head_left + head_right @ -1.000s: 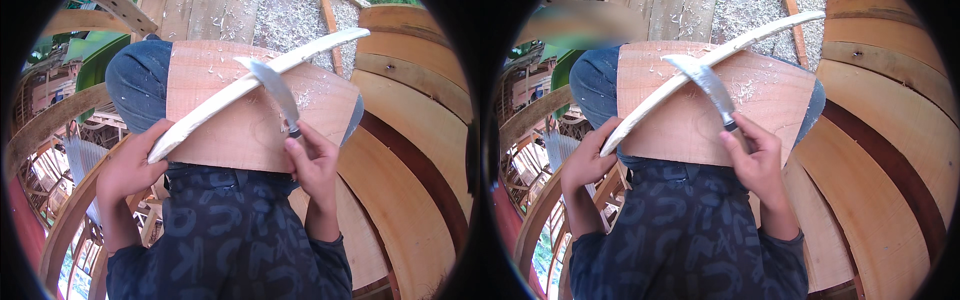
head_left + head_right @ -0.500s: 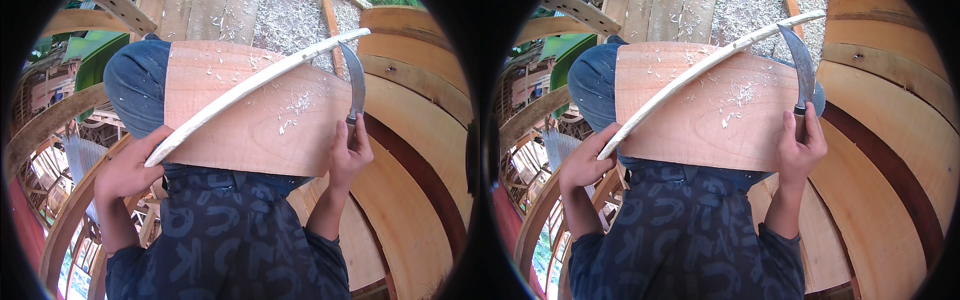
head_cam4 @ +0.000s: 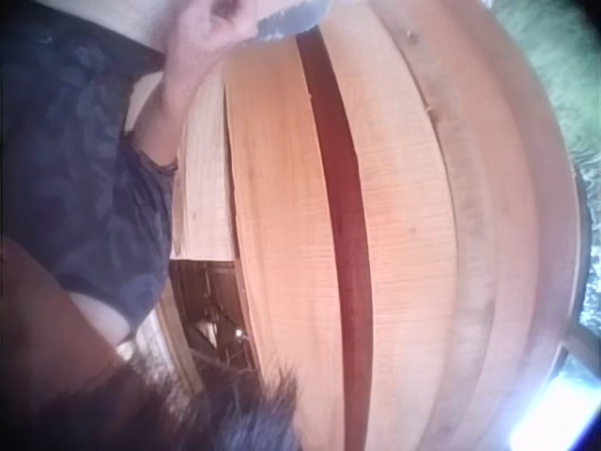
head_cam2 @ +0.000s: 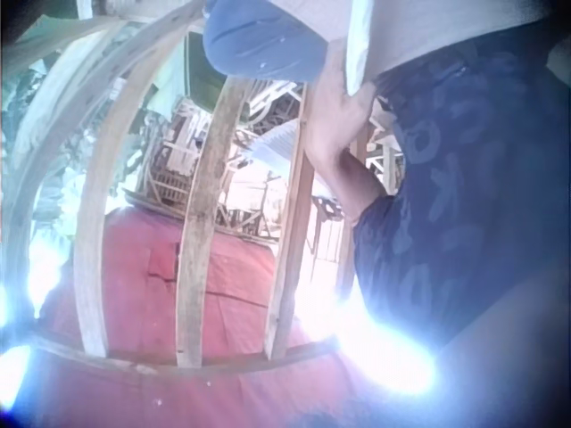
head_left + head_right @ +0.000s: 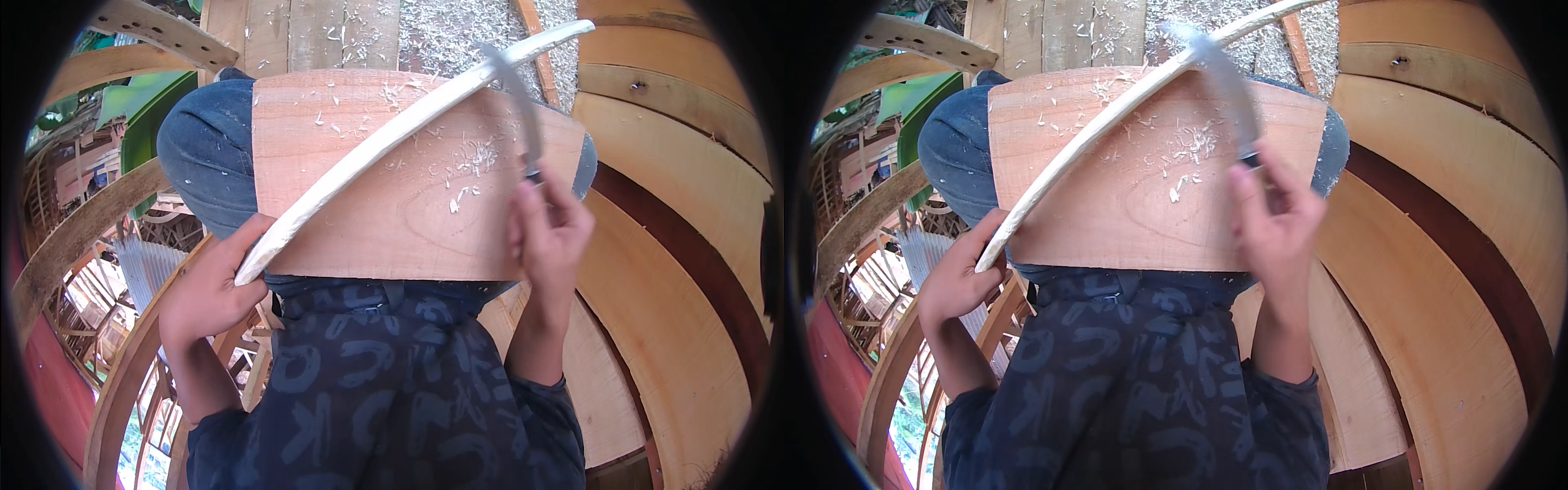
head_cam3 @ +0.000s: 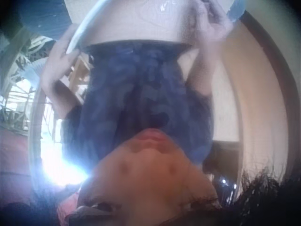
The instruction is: The person is sitting on a wooden floor, using a curved knife to shave and shape a long, thin piece of light-colored wood. They hold the wood against their leg and repeatedly scrape the blade along its surface to remove thin shavings, refining its shape.
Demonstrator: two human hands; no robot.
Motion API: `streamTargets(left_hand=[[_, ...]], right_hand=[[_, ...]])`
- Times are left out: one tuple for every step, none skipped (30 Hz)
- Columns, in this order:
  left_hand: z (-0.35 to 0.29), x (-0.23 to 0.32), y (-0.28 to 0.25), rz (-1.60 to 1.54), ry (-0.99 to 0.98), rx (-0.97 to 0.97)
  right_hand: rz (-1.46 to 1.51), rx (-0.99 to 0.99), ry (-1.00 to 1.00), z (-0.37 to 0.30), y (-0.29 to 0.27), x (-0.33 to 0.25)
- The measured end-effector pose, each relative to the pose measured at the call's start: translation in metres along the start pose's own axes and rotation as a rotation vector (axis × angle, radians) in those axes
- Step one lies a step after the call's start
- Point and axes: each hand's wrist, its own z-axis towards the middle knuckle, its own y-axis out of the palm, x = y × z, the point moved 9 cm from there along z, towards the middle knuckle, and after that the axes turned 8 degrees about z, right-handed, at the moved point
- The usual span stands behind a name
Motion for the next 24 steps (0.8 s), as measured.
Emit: streamTargets(left_hand=[[0.001, 0.0, 0.001, -0.002, -0.002, -0.01], [0.002, 0.001, 0.0, 0.002, -0.012, -0.014], [0.002, 0.002, -0.001, 0.014, -0.011, -0.009], [0.003, 0.004, -0.002, 0.02, -0.004, 0.005], [0.004, 0.003, -0.003, 0.038, 0.018, 0.018], [0.004, 0.004, -0.004, 0.055, 0.041, 0.032], [0.004, 0.004, -0.004, 0.061, 0.027, 0.024], [0.002, 0.006, -0.003, 0.06, 0.008, 0.027], [0.001, 0.006, -0.002, 0.06, -0.011, 0.031], [0.003, 0.008, -0.002, 0.072, 0.018, 0.04], [0.007, 0.006, -0.003, 0.093, 0.048, 0.043], [0.009, 0.007, -0.005, 0.114, 0.079, 0.044], [0.007, 0.007, -0.007, 0.127, 0.063, 0.056], [0.003, 0.01, -0.005, 0.128, 0.049, 0.072], [0.0, 0.01, -0.005, 0.129, 0.035, 0.089], [0.002, 0.009, -0.002, 0.103, 0.03, 0.07], [0.004, 0.006, -0.002, 0.084, 0.018, 0.052], [0.004, 0.004, -0.001, 0.065, 0.005, 0.034], [0.002, 0.003, -0.004, 0.094, 0.011, 0.051], [0.0, 0.003, -0.007, 0.121, 0.028, 0.064], [0.0, 0.004, -0.011, 0.149, 0.045, 0.076], [0.002, 0.006, -0.011, 0.147, 0.019, 0.061], [0.002, 0.009, -0.008, 0.122, 0.048, 0.075], [0.005, 0.009, -0.005, 0.096, 0.077, 0.09]], right_hand=[[0.041, -0.01, 0.027, 0.0, -0.004, -0.003], [0.092, -0.019, 0.049, 0.0, -0.006, -0.004], [0.142, -0.029, 0.071, -0.001, -0.007, -0.003], [0.046, -0.233, 0.038, -0.021, 0.02, -0.006], [0.053, -0.197, 0.073, -0.02, 0.017, -0.002], [0.061, -0.163, 0.108, -0.017, 0.016, 0.001], [0.069, -0.129, 0.142, -0.016, 0.013, 0.004], [0.059, -0.123, 0.122, -0.014, 0.013, 0.003], [0.05, -0.118, 0.103, -0.013, 0.013, 0.001], [0.041, -0.113, 0.083, -0.011, 0.013, 0.0], [-0.029, -0.195, -0.001, -0.016, 0.023, -0.004], [-0.099, -0.275, -0.086, -0.023, 0.034, -0.007], [-0.07, -0.218, -0.029, -0.021, 0.03, -0.003], [-0.042, -0.166, 0.019, -0.018, 0.024, -0.001], [-0.006, -0.104, 0.055, -0.013, 0.018, 0.0], [0.021, -0.082, 0.106, -0.012, 0.015, 0.003], [0.046, -0.078, 0.107, -0.014, 0.015, 0.006], [0.066, -0.082, 0.095, -0.012, 0.016, 0.007], [0.073, -0.102, 0.029, -0.013, 0.016, 0.007], [0.063, -0.099, -0.015, -0.012, 0.014, 0.004], [0.059, -0.095, -0.058, -0.011, 0.012, 0.002], [0.046, -0.077, -0.072, -0.005, 0.008, 0.0], [-0.083, -0.036, -0.197, -0.004, 0.006, -0.009], [-0.229, 0.027, -0.319, -0.006, 0.003, -0.018]])
